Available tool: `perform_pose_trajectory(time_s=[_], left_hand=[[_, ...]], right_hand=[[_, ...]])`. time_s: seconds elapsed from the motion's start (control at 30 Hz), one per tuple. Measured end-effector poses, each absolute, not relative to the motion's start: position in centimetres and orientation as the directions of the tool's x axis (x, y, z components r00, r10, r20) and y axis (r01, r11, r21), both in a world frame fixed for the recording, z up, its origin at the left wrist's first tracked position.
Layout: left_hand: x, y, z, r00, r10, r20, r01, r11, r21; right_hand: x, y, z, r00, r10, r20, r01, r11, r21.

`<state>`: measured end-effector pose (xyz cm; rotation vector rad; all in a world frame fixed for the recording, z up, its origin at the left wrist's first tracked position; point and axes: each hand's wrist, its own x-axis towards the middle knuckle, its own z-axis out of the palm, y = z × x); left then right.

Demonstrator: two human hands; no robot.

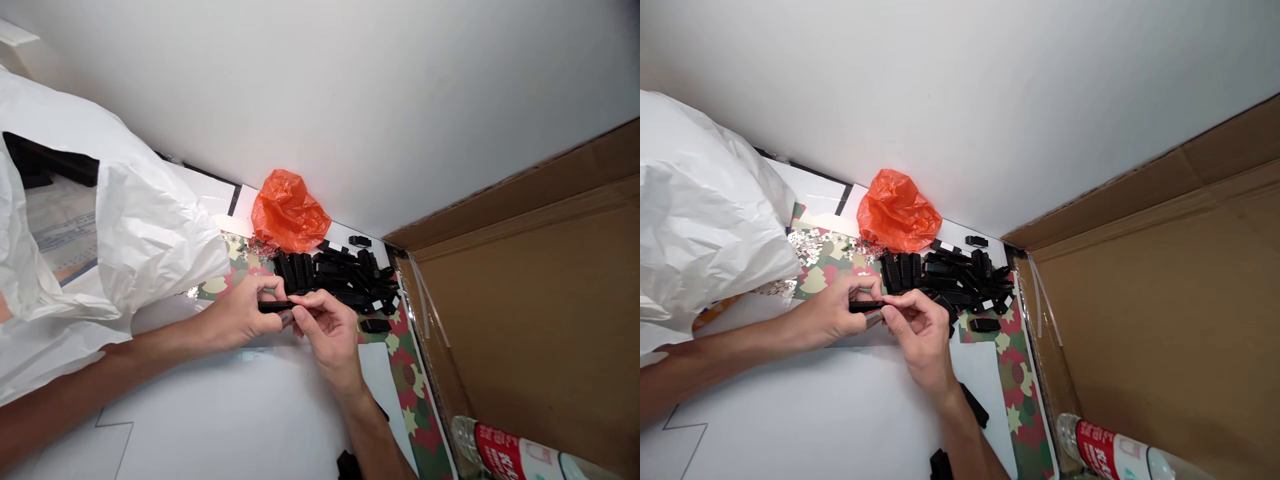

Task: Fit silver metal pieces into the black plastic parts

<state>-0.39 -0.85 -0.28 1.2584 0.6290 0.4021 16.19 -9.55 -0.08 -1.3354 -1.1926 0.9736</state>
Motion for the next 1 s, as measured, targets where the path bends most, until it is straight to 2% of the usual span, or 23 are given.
perform_pose_trajectory(time_s=[0.2,0.67,0.87,1.0], left_hand=[[-0.4,-0.6,-0.2,0.751,0.609,-0.255,0.103,0.272,0.957],[-0.5,-0.7,0.0,0.795,0.530,-0.294,0.129,0.325,0.937],[-0.6,-0.7,0.1,0.817,0.503,-0.281,0.138,0.302,0.943],[-0.6,-0.8,0.4,0.815,0.512,-0.271,0.132,0.291,0.948]], right_hand=[[15.7,-9.7,0.5,0.191,0.979,0.071,0.139,0.045,-0.989],[17.3,-8.9,0.4,-0.001,0.996,-0.084,0.070,-0.084,-0.994],[17.0,-8.9,-0.4,-0.008,0.989,-0.148,-0.084,-0.149,-0.985],[16.8,-9.0,-0.6,0.020,0.992,-0.126,-0.077,-0.124,-0.989]])
